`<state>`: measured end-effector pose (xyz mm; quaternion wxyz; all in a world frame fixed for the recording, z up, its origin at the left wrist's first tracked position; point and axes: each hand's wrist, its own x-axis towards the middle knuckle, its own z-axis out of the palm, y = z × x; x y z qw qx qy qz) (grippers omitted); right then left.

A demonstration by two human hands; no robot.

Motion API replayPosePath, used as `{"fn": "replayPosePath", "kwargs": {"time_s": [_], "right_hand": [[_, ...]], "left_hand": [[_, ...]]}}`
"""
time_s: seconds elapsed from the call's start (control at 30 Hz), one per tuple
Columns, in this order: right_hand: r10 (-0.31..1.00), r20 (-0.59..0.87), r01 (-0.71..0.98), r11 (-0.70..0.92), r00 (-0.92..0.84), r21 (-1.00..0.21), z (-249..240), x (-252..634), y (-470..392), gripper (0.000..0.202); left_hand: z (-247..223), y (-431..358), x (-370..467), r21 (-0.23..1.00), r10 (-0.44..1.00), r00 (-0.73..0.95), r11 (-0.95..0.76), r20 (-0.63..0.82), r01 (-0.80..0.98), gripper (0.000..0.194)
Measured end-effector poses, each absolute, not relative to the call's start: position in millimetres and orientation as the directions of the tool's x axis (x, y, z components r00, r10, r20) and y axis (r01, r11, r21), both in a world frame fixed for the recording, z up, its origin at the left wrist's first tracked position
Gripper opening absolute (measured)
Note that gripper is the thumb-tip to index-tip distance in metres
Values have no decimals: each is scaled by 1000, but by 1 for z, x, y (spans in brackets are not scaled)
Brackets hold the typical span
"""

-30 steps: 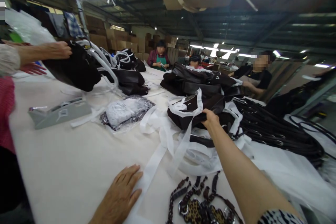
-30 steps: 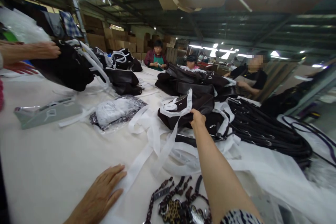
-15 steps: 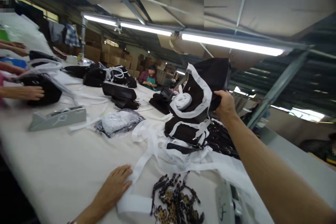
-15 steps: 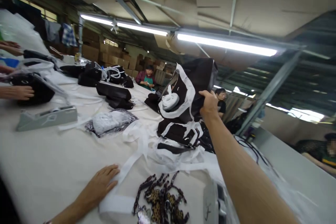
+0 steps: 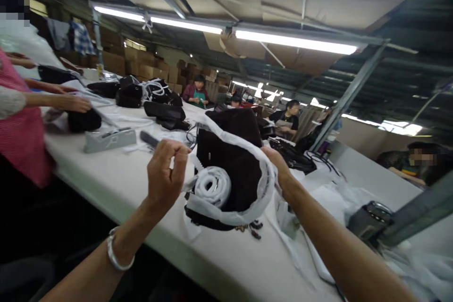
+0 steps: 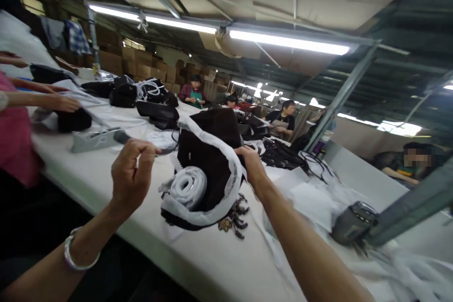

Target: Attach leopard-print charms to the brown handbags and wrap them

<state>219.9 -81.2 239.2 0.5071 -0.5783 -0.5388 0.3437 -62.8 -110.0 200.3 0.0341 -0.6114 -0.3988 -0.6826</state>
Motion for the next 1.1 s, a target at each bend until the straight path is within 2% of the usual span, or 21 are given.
{"fn": "replayPosePath", "kwargs": {"time_s": [0.07, 0.13, 0.2, 0.27, 0.33, 0.37, 0.43, 0.53, 0.63, 0.73, 0.8, 0.97, 1.03, 1.1], "right_hand": [[990, -12, 135, -31, 140, -990, 193, 205, -83, 17], [989, -99, 57, -106, 108, -993, 153, 194, -83, 18], [988, -131, 43, -135, 88, -990, 123, 188, -80, 19], [985, -151, 28, -154, 81, -988, 102, 187, -75, 20], [982, -168, 18, -170, 83, -985, 91, 192, -71, 21], [980, -181, 15, -183, 83, -983, 87, 197, -70, 23], [973, -216, 10, -218, 83, -976, 82, 209, -74, 29], [961, -261, -1, -262, 89, -965, 78, 233, -93, 43], [966, -257, -86, -255, 20, -963, 78, 250, -124, 57], [983, -152, -138, -165, -102, -977, 82, 252, -151, 61], [982, -111, -92, -126, -151, -988, 86, 247, -164, 60], [970, -210, 94, -199, -122, -975, 90, 235, -180, 56], [988, -147, 195, -135, -50, -971, 92, 229, -184, 51], [1000, 15, 361, 20, -16, -932, 92, 218, -191, 47]], "left_hand": [[216, -134, -61, 463, 464, -149, -693, 873, 553, 25], [212, -138, -54, 461, 546, -1, -705, 838, 539, 19], [192, -127, -39, 399, 577, 266, -766, 773, 503, 18], [163, -107, -16, 274, 511, 574, -850, 640, 450, 45], [135, -85, 12, 178, 465, 747, -882, 475, 436, 66], [123, -75, 25, 149, 464, 787, -884, 407, 444, 68], [107, -58, 46, 143, 490, 806, -871, 331, 470, 57], [98, -41, 61, 237, 535, 780, -845, 324, 480, 32], [98, -30, 62, 313, 564, 750, -823, 345, 474, 27], [99, -24, 62, 366, 597, 725, -796, 344, 482, 25], [100, -22, 65, 395, 634, 697, -766, 335, 507, 22], [101, -18, 79, 397, 715, 636, -694, 289, 600, 22], [100, -15, 85, 398, 755, 601, -653, 264, 645, 24], [100, -9, 91, 406, 804, 547, -592, 234, 696, 27]]}}
